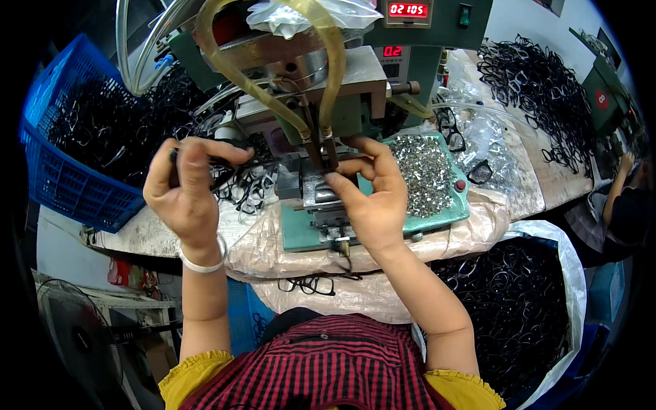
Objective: The person repeatedly picks up black eyeglass frames, places them into a green machine, and presses a lever to process each frame. Finished frames are placed on the table or into a pile. The person also briefly uses pliers to adjust a frame and moves a blue crate of frames.
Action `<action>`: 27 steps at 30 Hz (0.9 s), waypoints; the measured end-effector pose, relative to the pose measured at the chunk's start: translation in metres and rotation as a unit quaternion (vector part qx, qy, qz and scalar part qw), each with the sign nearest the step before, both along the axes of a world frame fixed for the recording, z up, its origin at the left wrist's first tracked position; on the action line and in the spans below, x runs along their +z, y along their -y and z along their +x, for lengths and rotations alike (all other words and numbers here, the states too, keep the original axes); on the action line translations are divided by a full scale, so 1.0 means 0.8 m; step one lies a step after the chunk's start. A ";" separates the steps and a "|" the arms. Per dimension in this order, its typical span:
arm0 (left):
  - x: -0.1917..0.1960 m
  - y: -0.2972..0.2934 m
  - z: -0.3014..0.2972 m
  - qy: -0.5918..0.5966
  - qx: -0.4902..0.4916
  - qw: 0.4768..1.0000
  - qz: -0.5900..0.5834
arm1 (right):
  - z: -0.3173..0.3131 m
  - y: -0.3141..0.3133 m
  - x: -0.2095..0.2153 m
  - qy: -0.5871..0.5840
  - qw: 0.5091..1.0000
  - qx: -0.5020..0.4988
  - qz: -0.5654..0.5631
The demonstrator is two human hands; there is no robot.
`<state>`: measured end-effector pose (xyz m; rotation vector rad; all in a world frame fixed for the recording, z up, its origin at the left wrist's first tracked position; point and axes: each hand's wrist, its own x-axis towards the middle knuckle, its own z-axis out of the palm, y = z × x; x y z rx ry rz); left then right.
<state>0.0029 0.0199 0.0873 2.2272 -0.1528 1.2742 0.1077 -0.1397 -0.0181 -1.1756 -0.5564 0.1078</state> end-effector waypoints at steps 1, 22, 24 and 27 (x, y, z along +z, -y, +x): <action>-0.004 -0.005 -0.002 0.011 -0.017 0.999 -0.045 | -0.003 -0.003 0.003 -0.010 1.000 0.015 0.000; -0.080 0.080 0.003 0.020 -0.180 0.947 0.264 | 0.089 0.113 -0.069 0.240 0.838 -0.303 -0.384; -0.080 0.075 0.007 0.030 -0.183 0.947 0.261 | 0.089 0.107 -0.080 0.213 0.835 -0.283 -0.421; -0.081 0.070 0.005 0.021 -0.189 0.945 0.268 | 0.076 0.087 -0.069 0.419 0.756 -0.211 -0.456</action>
